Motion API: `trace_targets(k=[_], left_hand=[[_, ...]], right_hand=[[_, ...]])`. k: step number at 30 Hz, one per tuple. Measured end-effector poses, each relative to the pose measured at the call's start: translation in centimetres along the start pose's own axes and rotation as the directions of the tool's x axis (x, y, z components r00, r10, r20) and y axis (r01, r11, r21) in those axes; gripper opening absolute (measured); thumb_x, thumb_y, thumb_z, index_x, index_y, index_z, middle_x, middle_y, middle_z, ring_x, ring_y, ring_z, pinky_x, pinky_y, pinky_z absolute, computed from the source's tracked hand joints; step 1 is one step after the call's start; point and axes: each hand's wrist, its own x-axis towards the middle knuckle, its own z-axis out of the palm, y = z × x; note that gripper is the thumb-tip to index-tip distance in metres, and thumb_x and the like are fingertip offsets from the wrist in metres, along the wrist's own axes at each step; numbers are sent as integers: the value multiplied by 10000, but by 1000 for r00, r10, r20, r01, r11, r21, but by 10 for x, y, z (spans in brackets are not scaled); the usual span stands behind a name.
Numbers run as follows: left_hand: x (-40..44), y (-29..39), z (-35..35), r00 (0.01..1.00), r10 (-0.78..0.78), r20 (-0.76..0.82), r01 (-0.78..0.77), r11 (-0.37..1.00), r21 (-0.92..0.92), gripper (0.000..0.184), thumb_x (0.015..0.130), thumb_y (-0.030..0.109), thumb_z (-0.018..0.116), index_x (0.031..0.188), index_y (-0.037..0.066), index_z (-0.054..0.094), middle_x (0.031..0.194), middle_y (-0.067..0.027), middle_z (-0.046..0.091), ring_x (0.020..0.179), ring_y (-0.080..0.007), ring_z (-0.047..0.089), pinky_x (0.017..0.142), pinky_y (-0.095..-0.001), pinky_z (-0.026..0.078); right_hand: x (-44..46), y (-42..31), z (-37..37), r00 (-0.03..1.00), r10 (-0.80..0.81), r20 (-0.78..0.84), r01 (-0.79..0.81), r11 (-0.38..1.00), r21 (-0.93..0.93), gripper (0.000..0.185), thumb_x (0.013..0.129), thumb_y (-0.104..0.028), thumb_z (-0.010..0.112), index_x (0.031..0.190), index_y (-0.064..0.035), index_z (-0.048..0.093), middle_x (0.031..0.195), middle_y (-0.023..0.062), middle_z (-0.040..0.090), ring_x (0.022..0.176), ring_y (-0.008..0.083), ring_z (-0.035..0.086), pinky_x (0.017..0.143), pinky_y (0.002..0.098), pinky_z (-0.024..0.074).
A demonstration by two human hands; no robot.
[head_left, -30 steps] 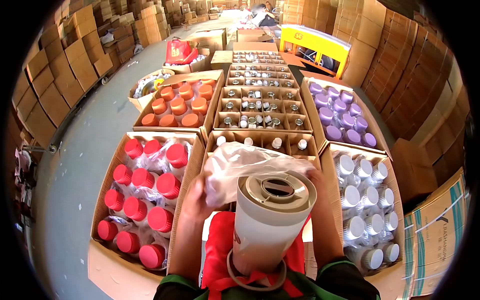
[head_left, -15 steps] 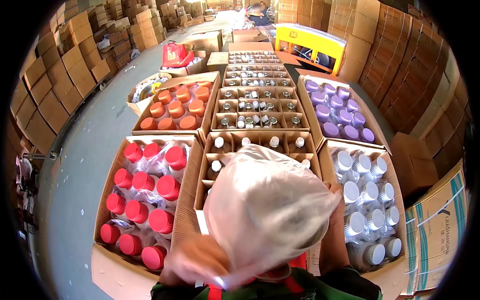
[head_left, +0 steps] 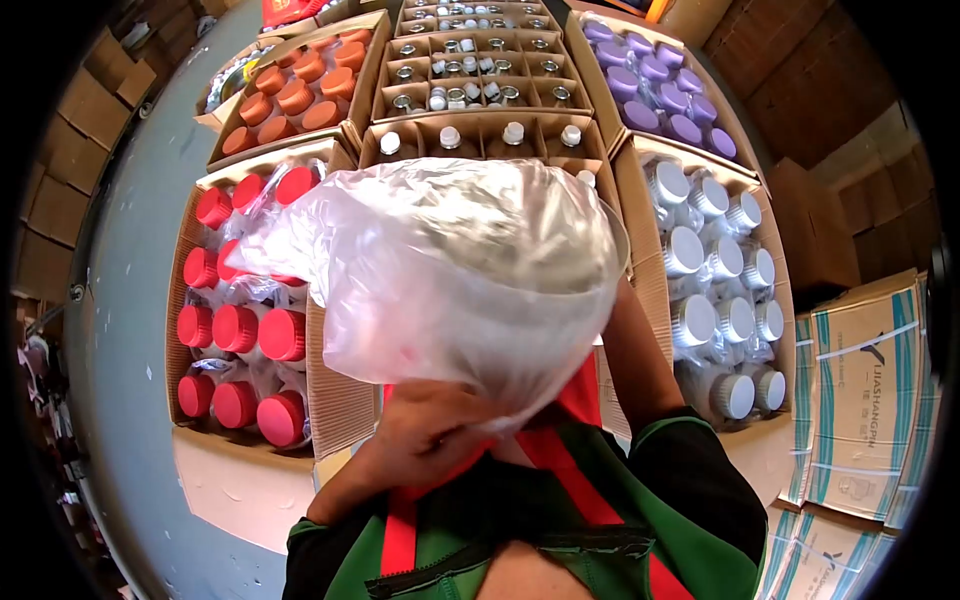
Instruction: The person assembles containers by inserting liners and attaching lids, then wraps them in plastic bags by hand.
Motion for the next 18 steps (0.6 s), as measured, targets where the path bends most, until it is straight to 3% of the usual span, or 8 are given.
trace_targets(k=[1, 2, 3, 6, 8, 11, 15, 18], left_hand=[[-2, -2, -2, 994, -15, -110, 8, 998, -59, 166, 736, 11, 600, 902, 17, 615, 828, -110, 638, 686, -258, 620, 590, -300, 471], [-5, -3, -5, 994, -17, -105, 11, 998, -59, 166, 736, 11, 600, 902, 17, 615, 828, -110, 638, 686, -258, 620, 590, -300, 471], [-7, -4, -8, 982, -59, -180, 41, 994, -102, 158, 737, 3, 594, 894, 3, 609, 807, -121, 627, 674, -255, 613, 591, -294, 463], [-9, -12, -7, 925, -82, -370, 40, 992, -120, 105, 788, -9, 539, 881, -13, 587, 747, -101, 596, 625, -177, 572, 567, -268, 434], [-7, -22, -14, 828, -272, -490, -7, 869, -495, 120, 854, 18, 468, 898, -5, 577, 723, -54, 575, 611, -112, 530, 558, -247, 419], [19, -15, -23, 761, -352, -545, 58, 873, -484, 156, 897, 51, 426, 916, 2, 573, 716, -29, 565, 602, -76, 498, 564, -221, 407], [30, -32, -27, 835, -339, -432, 59, 837, -544, 169, 899, 71, 430, 928, -6, 577, 707, -17, 560, 589, -67, 484, 564, -209, 394], [37, -39, -26, 798, -377, -470, 53, 821, -568, 169, 901, 88, 432, 921, -4, 572, 697, -15, 559, 580, -66, 481, 546, -209, 390]], right_hand=[[1, 4, 0, 999, 16, -47, -13, 997, 78, 306, 907, -143, 518, 1182, -11, 536, 1136, 86, 597, 1004, 165, 582, 872, 298, 474], [-4, 8, 4, 973, 126, -195, -54, 939, 340, 253, 913, -140, 510, 1130, -18, 556, 1104, 97, 615, 953, 159, 600, 794, 298, 511], [-4, 3, 6, 967, 149, -206, -57, 916, 398, 257, 912, -144, 513, 1133, -18, 554, 1105, 101, 615, 950, 162, 602, 792, 300, 513], [5, -12, 14, 978, 162, -134, -100, 920, 379, 268, 910, -154, 522, 1141, -19, 548, 1106, 111, 614, 941, 172, 609, 787, 305, 519], [23, -13, 16, 977, 185, -103, -137, 922, 362, 276, 909, -160, 528, 1146, -19, 544, 1108, 119, 613, 935, 178, 613, 783, 309, 523], [50, -1, 20, 965, 255, -54, -215, 897, 387, 289, 906, -171, 537, 1154, -20, 538, 1109, 129, 612, 926, 188, 620, 778, 314, 529], [42, 15, 22, 937, 350, -21, -306, 845, 439, 308, 903, -184, 549, 1164, -21, 531, 1112, 144, 610, 914, 201, 628, 771, 321, 537], [38, 18, 24, 927, 376, 4, -335, 823, 459, 323, 901, -194, 558, 1172, -22, 525, 1114, 154, 609, 905, 211, 635, 766, 327, 542]])
